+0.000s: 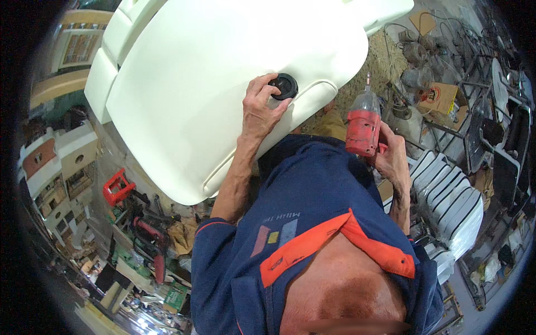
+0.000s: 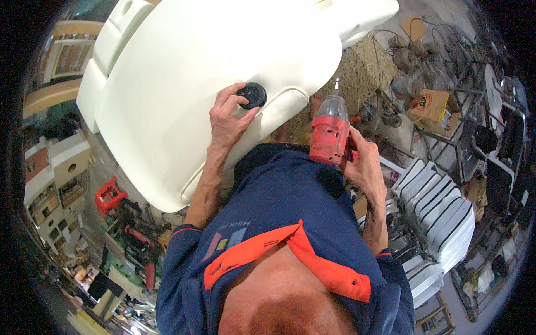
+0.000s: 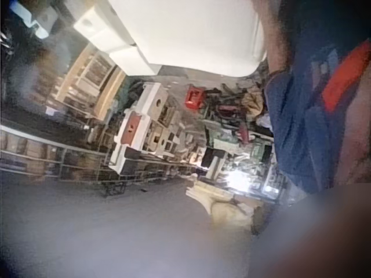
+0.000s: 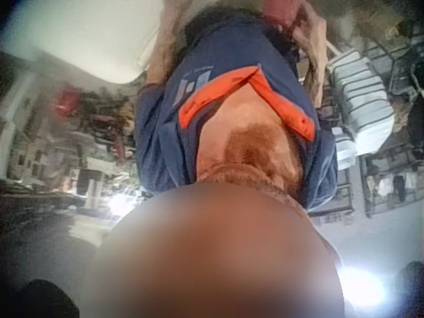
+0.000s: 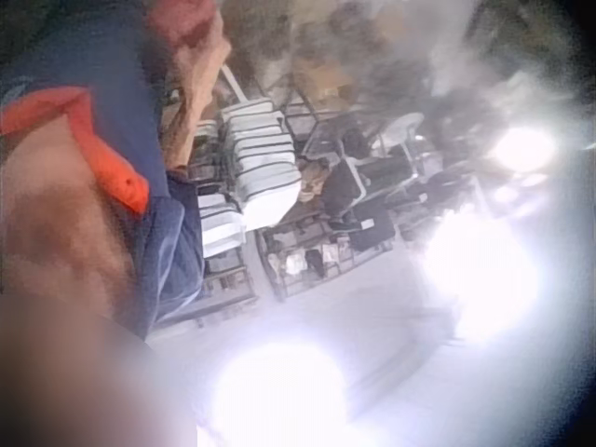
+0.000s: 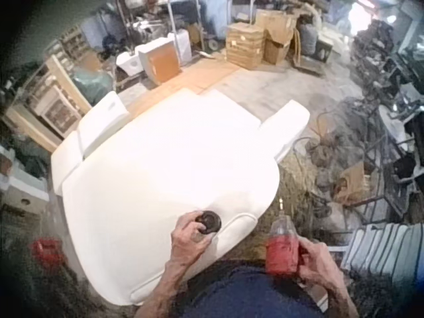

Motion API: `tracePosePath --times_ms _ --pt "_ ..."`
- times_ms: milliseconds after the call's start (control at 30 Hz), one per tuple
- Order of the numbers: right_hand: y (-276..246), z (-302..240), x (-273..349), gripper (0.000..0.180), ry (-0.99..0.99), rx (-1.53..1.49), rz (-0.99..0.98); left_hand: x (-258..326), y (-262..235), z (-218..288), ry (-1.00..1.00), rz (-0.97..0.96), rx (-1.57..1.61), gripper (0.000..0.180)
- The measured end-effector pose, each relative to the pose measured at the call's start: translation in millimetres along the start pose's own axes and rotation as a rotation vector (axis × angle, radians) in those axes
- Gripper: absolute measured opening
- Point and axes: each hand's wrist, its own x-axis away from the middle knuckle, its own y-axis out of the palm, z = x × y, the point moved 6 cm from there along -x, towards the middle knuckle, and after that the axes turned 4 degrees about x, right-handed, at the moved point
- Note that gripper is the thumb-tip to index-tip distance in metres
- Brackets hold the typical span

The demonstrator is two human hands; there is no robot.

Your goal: The person installs a circular electrical component into a white plastic chair shell. They route a cable, place the component into a cutout, and use a cordless drill to secure it with screws. The person then connects a small black plug to a wire inside the chair's frame.

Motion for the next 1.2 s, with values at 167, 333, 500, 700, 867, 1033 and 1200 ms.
tracePosePath --times_ms 167,333,500,700,867,1033,1200 --pt "1 3 3 0.066 0.009 -0.035 0.024 -17 8 -4 -0.028 -0.245 -0.225 0.052" --pt "0 5 5 0.066 -0.003 -0.032 0.06 -29 12 -3 -0.034 -0.453 -0.239 0.064" --pt "-4 5 8 0.066 -0.037 -0.034 0.106 -25 10 1 0.036 -0.409 -0.306 0.061" --pt "2 8 8 0.065 0.015 -0.045 0.097 -24 12 -5 0.04 -0.406 -0.304 0.062" --pt "2 13 13 0.061 0.071 -0.025 0.081 -28 9 -8 0.056 -0.486 -0.317 0.064" --pt "2 10 17 0.057 0.015 -0.056 0.115 -32 7 -10 0.104 -0.598 -0.381 0.067" --pt "4 10 23 0.056 0.052 -0.098 0.143 -36 10 -10 0.169 -0.67 -0.347 0.067"
